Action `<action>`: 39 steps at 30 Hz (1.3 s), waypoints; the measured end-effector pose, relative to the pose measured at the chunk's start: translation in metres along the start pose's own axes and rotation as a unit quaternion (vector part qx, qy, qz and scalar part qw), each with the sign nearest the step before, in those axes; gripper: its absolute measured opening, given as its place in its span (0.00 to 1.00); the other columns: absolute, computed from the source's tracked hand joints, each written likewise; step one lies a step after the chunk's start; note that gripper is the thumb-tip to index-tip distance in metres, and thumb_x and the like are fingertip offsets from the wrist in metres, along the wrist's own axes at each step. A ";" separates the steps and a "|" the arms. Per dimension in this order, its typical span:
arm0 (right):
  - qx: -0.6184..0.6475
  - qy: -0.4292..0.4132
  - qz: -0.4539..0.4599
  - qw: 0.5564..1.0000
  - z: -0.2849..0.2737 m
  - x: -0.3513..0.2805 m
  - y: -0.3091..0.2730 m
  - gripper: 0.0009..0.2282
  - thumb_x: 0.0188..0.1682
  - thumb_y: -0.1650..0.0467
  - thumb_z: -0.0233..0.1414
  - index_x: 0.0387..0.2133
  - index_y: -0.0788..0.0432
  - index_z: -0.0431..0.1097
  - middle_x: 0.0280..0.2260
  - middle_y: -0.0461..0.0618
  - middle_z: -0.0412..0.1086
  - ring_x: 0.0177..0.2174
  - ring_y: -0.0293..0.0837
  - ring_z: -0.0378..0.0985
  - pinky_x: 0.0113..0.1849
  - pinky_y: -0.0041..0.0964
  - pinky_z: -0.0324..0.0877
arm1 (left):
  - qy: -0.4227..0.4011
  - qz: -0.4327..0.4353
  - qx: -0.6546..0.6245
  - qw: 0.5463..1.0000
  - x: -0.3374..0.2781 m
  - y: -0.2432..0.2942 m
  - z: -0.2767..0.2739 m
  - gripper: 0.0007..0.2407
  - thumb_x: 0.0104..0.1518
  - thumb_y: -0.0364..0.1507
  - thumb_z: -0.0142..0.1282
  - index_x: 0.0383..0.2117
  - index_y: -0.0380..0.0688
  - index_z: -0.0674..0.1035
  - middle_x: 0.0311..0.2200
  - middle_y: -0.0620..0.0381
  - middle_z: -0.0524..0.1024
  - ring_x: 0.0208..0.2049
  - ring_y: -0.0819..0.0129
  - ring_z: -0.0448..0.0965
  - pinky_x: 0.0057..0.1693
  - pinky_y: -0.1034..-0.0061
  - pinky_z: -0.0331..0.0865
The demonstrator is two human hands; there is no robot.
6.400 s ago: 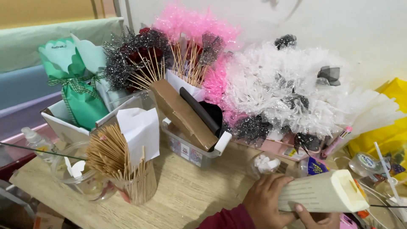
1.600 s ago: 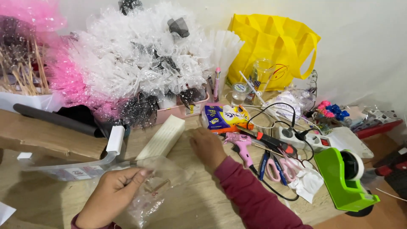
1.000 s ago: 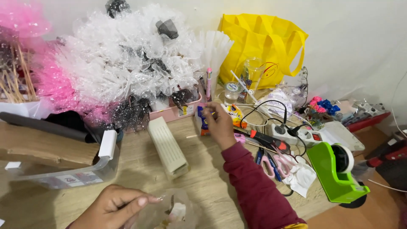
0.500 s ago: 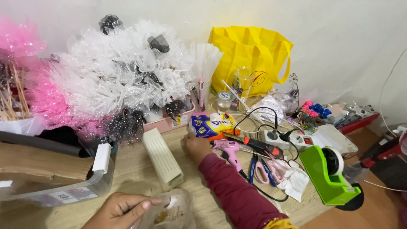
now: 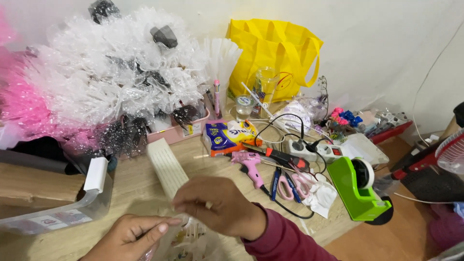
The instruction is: Assembling a gift arrangement by gluing snack packets to sticks and arranging them in a container.
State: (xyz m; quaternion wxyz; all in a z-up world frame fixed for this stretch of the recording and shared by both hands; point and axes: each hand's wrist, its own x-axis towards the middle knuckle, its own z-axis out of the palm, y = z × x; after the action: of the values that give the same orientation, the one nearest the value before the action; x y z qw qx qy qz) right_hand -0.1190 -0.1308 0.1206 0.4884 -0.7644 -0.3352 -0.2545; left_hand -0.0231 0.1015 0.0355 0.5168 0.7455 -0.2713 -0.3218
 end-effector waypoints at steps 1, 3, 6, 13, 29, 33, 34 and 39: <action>0.000 0.003 0.004 1.000 -0.002 -0.008 -0.008 0.02 0.55 0.75 0.53 0.38 0.61 0.72 0.34 0.52 0.74 0.33 0.48 0.77 0.38 0.39 0.72 | -0.004 -0.003 0.000 1.000 -0.002 0.003 0.002 0.17 0.57 0.33 0.56 0.47 0.48 0.94 0.07 0.55 0.71 0.12 0.74 0.69 0.23 0.81 0.61; -0.093 -0.067 -0.064 0.991 -0.008 -0.019 -0.024 0.12 0.58 0.70 0.51 0.51 0.63 0.66 0.53 0.59 0.70 0.45 0.57 0.79 0.49 0.48 0.75 | -0.013 0.077 0.033 0.996 -0.001 0.013 0.002 0.17 0.57 0.35 0.54 0.38 0.43 0.96 0.07 0.57 0.78 0.13 0.76 0.75 0.23 0.80 0.67; -0.176 0.030 -0.029 0.984 -0.034 -0.048 -0.028 0.12 0.53 0.69 0.57 0.47 0.60 0.71 0.51 0.60 0.72 0.45 0.54 0.81 0.47 0.44 0.78 | 0.012 0.031 -0.041 0.999 0.001 -0.012 0.000 0.18 0.57 0.31 0.55 0.52 0.46 0.90 0.06 0.52 0.69 0.11 0.71 0.67 0.22 0.79 0.57; -0.581 0.081 0.280 0.760 -0.148 -0.180 0.008 0.17 0.45 0.67 0.60 0.49 0.55 0.73 0.51 0.61 0.70 0.50 0.59 0.72 0.48 0.55 0.72 | 0.059 0.139 -0.014 0.988 0.005 -0.012 -0.003 0.17 0.59 0.30 0.51 0.49 0.40 0.88 0.05 0.54 0.71 0.08 0.72 0.69 0.22 0.80 0.68; -0.529 0.050 0.407 0.743 -0.172 -0.270 0.082 0.19 0.46 0.69 0.57 0.52 0.57 0.67 0.51 0.52 0.67 0.45 0.56 0.68 0.43 0.54 0.67 | 0.205 0.144 -0.008 0.968 0.010 0.006 0.017 0.15 0.62 0.27 0.51 0.51 0.38 0.85 0.09 0.47 0.73 0.13 0.66 0.70 0.31 0.80 0.64; -0.563 0.106 0.310 0.759 -0.181 -0.278 0.093 0.07 0.43 0.78 0.58 0.35 0.63 0.77 0.34 0.53 0.74 0.34 0.53 0.73 0.34 0.46 0.71 | 0.235 0.175 -0.029 0.956 0.011 0.008 0.023 0.14 0.63 0.28 0.50 0.50 0.38 0.84 0.10 0.48 0.73 0.13 0.69 0.70 0.29 0.81 0.63; -0.563 0.105 0.307 0.760 -0.185 -0.276 0.085 0.07 0.43 0.78 0.58 0.35 0.63 0.77 0.34 0.53 0.74 0.34 0.53 0.73 0.34 0.46 0.71 | 0.238 0.176 -0.030 0.955 0.009 0.011 0.025 0.14 0.63 0.28 0.50 0.50 0.38 0.84 0.10 0.48 0.73 0.13 0.69 0.70 0.29 0.81 0.63; -0.398 0.329 0.387 0.764 -0.204 -0.277 0.047 0.08 0.49 0.74 0.54 0.42 0.58 0.74 0.38 0.48 0.73 0.37 0.43 0.72 0.39 0.38 0.67 | 0.283 0.200 0.001 0.938 0.003 0.024 0.038 0.14 0.64 0.31 0.48 0.49 0.40 0.83 0.11 0.54 0.73 0.15 0.76 0.59 0.28 0.83 0.54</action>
State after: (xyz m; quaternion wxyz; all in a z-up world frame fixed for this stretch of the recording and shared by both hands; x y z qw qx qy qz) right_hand -0.2747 -0.4048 -0.0248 0.2778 -0.8246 0.3012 -0.3901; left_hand -0.0519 0.0687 0.0479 0.6250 0.7368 -0.2575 0.0127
